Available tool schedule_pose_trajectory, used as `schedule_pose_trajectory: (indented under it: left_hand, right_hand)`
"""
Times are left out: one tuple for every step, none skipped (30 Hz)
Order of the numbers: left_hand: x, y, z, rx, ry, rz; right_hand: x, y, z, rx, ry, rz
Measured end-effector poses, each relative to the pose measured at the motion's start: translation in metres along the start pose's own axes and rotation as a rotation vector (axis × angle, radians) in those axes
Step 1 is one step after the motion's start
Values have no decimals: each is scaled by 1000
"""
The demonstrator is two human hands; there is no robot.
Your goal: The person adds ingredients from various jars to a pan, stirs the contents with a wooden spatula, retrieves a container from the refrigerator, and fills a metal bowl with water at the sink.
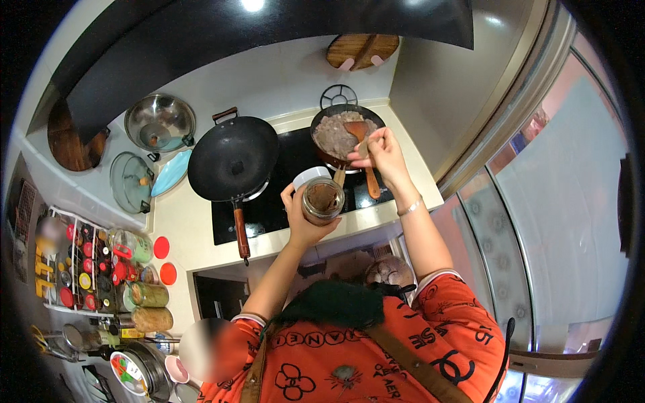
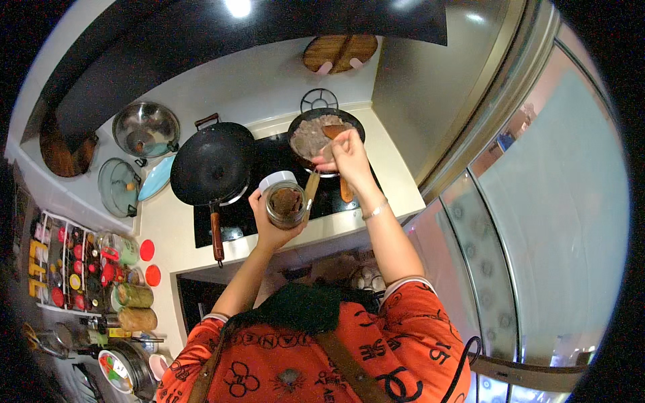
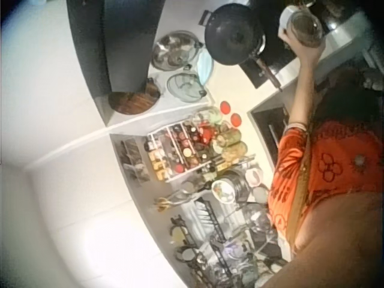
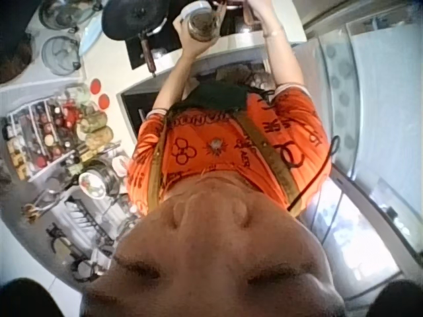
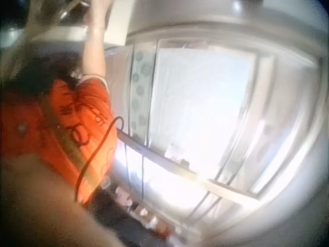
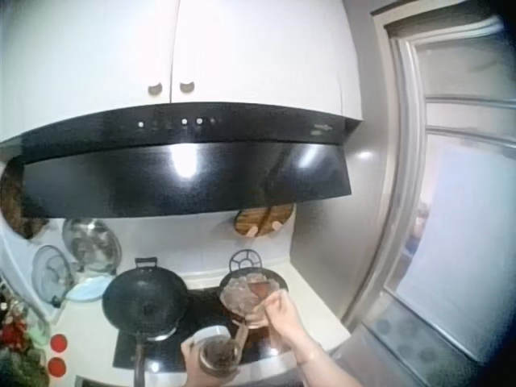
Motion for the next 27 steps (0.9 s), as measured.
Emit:
schedule_pose_trajectory:
  left_hand:
    - [2,-1,-1,4,6,-9]
    - [3,-1,-2,6,16,-18]
    - [1,-1,-1,-9,11,-6]
    - [-1,-2,-2,-9,32,-3]
    - [-1,-3,-1,-13,48,6]
    - [-1,-3,1,-15,64,15]
    - [-2,-2,2,-10,33,-9]
    - [5,0,0,7,6,-80]
    - [4,5,-2,49,85,-198]
    - [-1,9,-3,95,168,-322]
    - [-9,9,0,147,193,-394]
    - [-15,9,-1,187,226,-457]
    - [-19,10,-3,216,258,-519]
    - [-18,12,-8,197,309,-554]
    - [-17,15,-14,172,361,-586]
    - [-19,18,-22,140,413,-621]
    - [-25,24,-26,98,518,-610]
    - [-26,29,-31,58,504,-670]
    - [-27,33,-37,25,457,-650]
    - [-28,41,-42,-13,406,-620]
    - [-35,52,-47,-30,308,-423]
    - [-48,62,-49,-159,310,-470]
    - [-55,74,-59,-168,328,-424]
    - [-62,87,-68,-173,340,-382]
    - [-69,99,-79,-189,354,-367]
    - [-91,111,-82,-226,407,-415]
    - [-101,123,-96,-235,374,-354]
  right_hand:
    - [-9,7,21,-3,3,1]
    - [-20,12,42,-3,2,0]
    - [-36,17,67,-36,-27,-101]
    - [-48,24,86,-73,-55,-202]
    - [-51,33,97,-178,-90,-632]
    - [-59,35,99,-130,51,-717]
    - [-68,37,103,-87,209,-796]
    - [-70,34,104,-39,375,-874]
    - [-55,6,80,195,363,-653]
    - [-36,-28,41,420,333,-427]
    - [-38,-46,17,585,359,-263]
    - [-43,-62,-4,759,379,-86]
    - [-46,-74,-23,784,254,51]
    - [-47,-83,-35,814,123,181]
    - [-48,-87,-35,812,79,249]
    - [-54,-93,-35,825,77,353]
    - [-66,-101,-37,839,63,462]
    - [-74,-112,-42,859,39,571]
    - [-76,-122,-43,873,-23,646]
    - [-79,-132,-44,864,-142,717]
    - [-76,-142,-40,899,-182,829]
    - [-68,-153,-40,929,-229,943]
    - [-52,-163,-50,897,-246,948]
    - [-31,-172,-60,863,-254,948]
    - [-14,-184,-71,1007,-70,824]
    - [4,-196,-84,1130,149,485]
    - [27,-207,-106,1270,514,295]
Point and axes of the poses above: each hand's wrist, its own z-axis towards the middle knuckle, its own y-axis out of the back of the hand, x = y × z, the point moved 3 cm from there along z, towards the middle knuckle, and after that the axes turned 8 degrees about -z, right-handed, at the moved point
